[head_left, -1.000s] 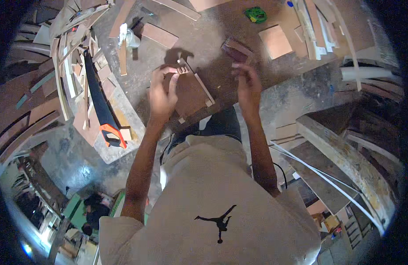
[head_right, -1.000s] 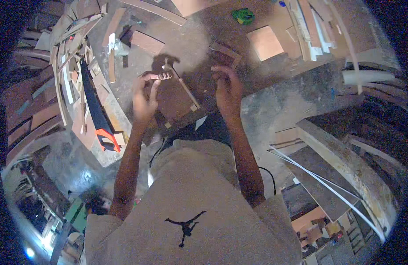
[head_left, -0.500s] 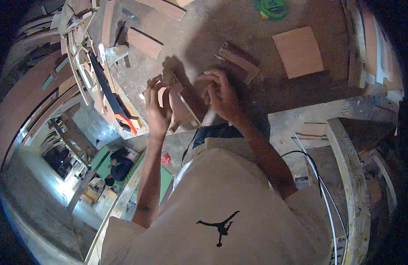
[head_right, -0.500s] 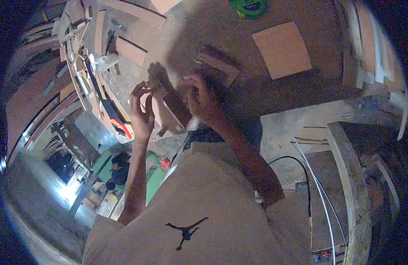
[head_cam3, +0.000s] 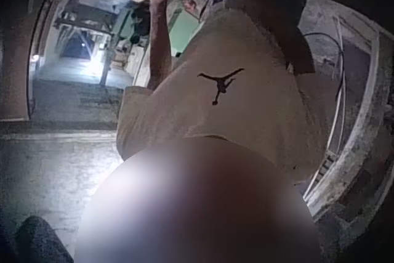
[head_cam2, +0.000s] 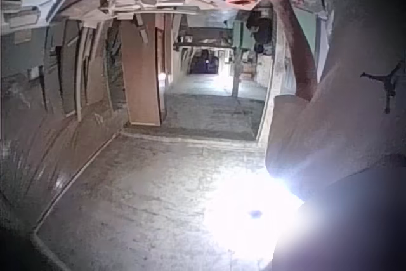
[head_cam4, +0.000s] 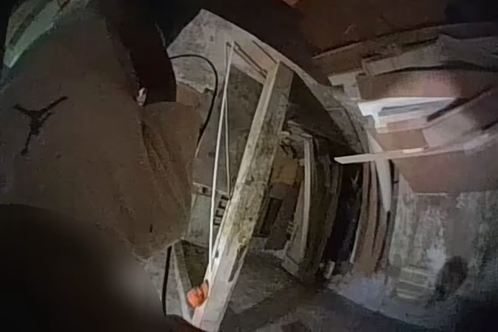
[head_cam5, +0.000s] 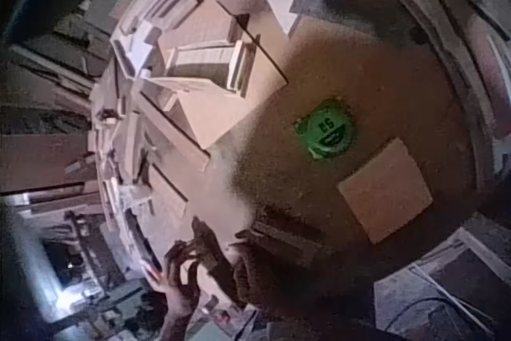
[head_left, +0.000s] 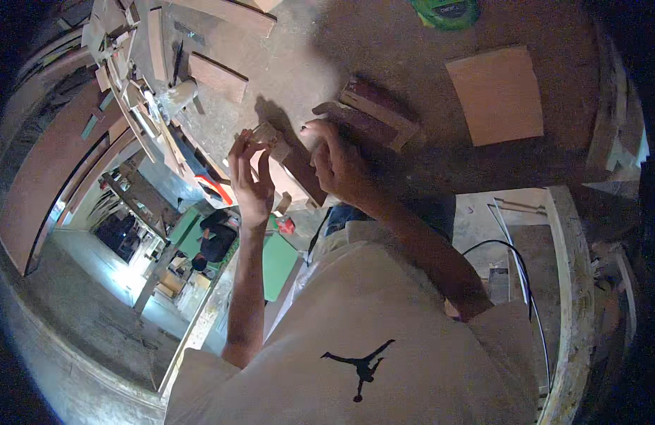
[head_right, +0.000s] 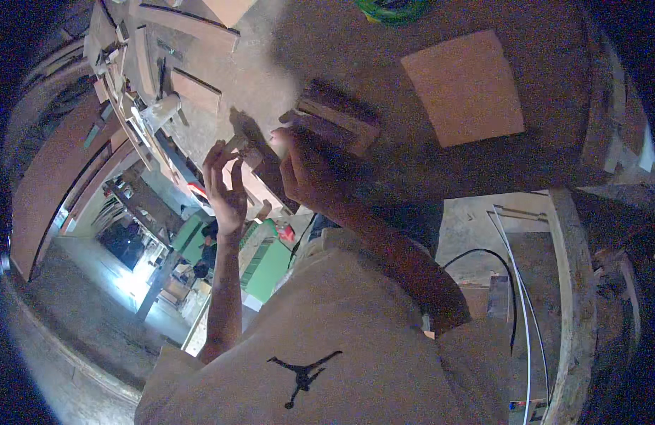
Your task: Assembling small wooden components at a workbench in a workshop.
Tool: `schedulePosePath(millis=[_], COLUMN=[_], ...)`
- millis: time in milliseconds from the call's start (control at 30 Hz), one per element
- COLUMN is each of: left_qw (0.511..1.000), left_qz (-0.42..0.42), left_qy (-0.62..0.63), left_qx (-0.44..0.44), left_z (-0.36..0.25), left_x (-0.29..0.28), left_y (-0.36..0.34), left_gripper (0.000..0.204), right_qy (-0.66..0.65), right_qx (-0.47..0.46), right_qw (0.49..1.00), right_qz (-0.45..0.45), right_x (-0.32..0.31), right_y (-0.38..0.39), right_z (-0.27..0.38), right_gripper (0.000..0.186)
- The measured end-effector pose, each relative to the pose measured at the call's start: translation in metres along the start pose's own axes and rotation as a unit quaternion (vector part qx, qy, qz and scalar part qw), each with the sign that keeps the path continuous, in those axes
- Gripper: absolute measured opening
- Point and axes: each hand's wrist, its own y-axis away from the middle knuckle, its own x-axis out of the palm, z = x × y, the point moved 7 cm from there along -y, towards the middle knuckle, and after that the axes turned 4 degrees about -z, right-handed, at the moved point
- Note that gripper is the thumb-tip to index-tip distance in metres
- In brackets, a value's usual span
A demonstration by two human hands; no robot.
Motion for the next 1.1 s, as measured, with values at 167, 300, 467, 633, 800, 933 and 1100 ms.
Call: schedulePosePath(millis=[167, 300, 467, 633, 800, 933, 1100], left_qw=[0.999, 0.999, 0.998, 0.998, 0.997, 0.996, 0.997], left_qz=[0.024, 0.037, 0.046, 0.043, 0.044, 0.05, 0.04], left_qy=[-0.016, -0.01, -0.029, -0.041, -0.051, -0.062, -0.043], left_qx=[0.026, -0.007, 0.021, 0.028, 0.043, 0.048, 0.048], left_z=[0.0, 0.006, 0.001, 0.001, -0.004, -0.008, -0.008], left_x=[0.002, 0.003, 0.004, 0.006, 0.006, 0.005, 0.005], left_y=[0.001, 0.001, 0.0, 0.001, -0.001, -0.001, -0.001], left_gripper=[0.025, 0.025, 0.024, 0.022, 0.023, 0.024, 0.023], right_qy=[-0.036, -0.052, -0.032, -0.061, -0.086, -0.071, -0.086], right_qx=[0.012, 0.059, 0.021, 0.056, 0.093, 0.113, 0.132], right_qw=[0.999, 0.997, 0.999, 0.996, 0.99, 0.988, 0.984], right_qz=[-0.022, 0.021, 0.01, 0.042, 0.064, 0.084, 0.087], right_x=[-0.002, 0.006, 0.01, 0.017, 0.025, 0.025, 0.03], right_y=[-0.01, -0.011, -0.011, -0.012, -0.012, -0.015, -0.012], right_z=[0.006, 0.001, 0.0, 0.0, -0.003, 0.0, -0.005], right_gripper=[0.044, 0.043, 0.042, 0.048, 0.053, 0.053, 0.052])
